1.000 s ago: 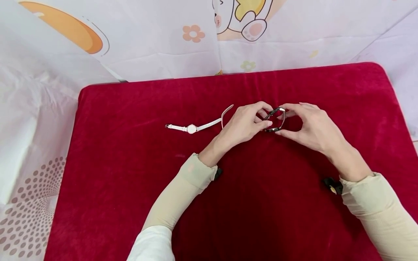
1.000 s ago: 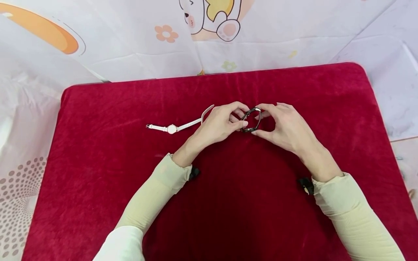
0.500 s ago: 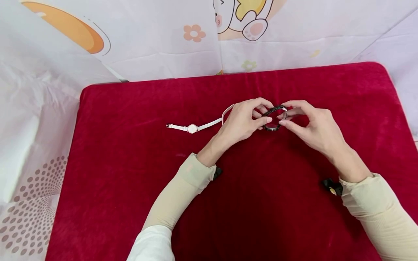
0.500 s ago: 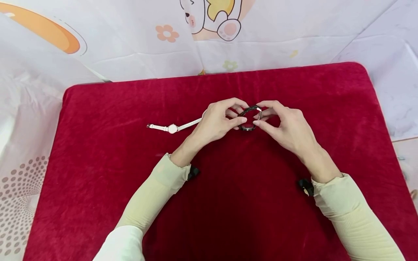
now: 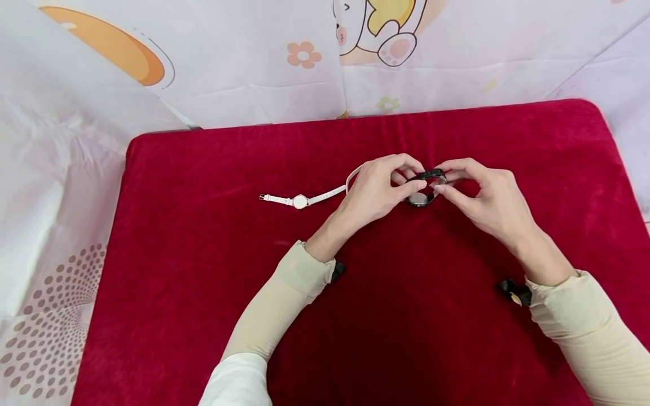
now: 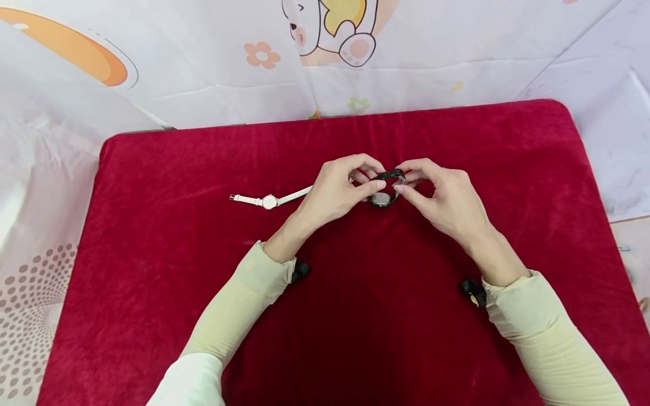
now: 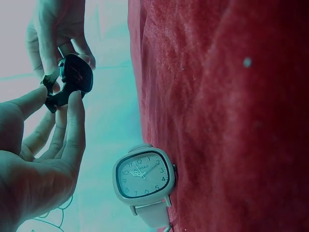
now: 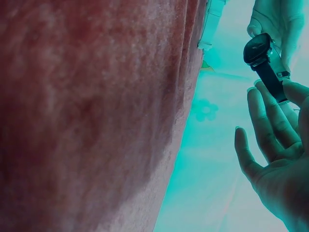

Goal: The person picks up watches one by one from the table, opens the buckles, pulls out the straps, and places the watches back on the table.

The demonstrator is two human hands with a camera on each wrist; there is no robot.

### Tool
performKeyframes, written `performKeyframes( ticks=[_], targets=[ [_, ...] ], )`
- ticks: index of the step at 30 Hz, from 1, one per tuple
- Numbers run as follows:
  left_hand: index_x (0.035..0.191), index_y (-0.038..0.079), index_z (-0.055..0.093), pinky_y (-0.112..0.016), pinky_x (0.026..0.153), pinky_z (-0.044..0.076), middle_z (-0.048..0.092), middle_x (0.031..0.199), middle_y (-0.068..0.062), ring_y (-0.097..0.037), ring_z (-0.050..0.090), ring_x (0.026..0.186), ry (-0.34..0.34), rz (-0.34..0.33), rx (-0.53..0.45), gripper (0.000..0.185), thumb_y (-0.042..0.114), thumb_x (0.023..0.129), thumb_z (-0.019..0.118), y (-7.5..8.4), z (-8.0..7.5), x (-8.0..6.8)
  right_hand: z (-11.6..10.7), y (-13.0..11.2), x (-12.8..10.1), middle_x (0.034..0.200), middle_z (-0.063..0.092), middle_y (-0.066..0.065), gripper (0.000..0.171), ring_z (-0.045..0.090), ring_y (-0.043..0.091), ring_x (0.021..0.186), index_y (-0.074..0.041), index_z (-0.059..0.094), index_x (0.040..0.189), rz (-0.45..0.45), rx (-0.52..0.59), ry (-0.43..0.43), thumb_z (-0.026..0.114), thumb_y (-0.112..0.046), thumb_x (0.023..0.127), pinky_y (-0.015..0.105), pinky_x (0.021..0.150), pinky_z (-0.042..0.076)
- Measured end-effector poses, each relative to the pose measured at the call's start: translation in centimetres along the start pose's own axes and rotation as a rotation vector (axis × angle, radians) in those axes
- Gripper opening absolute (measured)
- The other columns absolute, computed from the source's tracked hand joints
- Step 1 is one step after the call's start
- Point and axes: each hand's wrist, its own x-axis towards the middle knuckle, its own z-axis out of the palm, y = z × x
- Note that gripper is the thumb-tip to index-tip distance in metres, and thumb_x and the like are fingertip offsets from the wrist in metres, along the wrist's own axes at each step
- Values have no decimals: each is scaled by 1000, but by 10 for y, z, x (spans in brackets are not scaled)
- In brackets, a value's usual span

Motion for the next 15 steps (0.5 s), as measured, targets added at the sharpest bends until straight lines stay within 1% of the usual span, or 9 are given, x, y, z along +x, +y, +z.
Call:
performKeyframes(
  ticks=[4,8,11,15],
  targets=[
    [109,16,70,-15,77,50,67,97,5,-3,63,84,4,15,0,19,21,91,74,0,0,-1,1,0,0,92,74,-1,32,58,-15,87,-12,71,110,-17,6,7,81,-3,81,17,55,34],
    [109,16,70,-16,79,50,66,97,5,-2,63,84,3,26,1,19,21,91,74,0,-1,-1,2,1,1,92,74,0,30,58,-15,88,-10,72,107,-31,16,15,82,-1,80,14,62,39],
    [109,17,71,-16,77,50,66,97,6,-1,63,84,10,22,12,19,21,90,75,-1,-2,-2,3,1,1,91,74,1,31,61,-13,86,-8,72,106,-27,53,17,81,3,79,11,69,43],
    [108,17,71,-17,73,51,65,98,6,-2,62,83,13,25,-11,20,21,89,76,-3,-3,-4,6,0,2,91,74,3,31,65,-8,81,-4,73,104,-12,113,21,79,10,77,11,76,50]
  ],
)
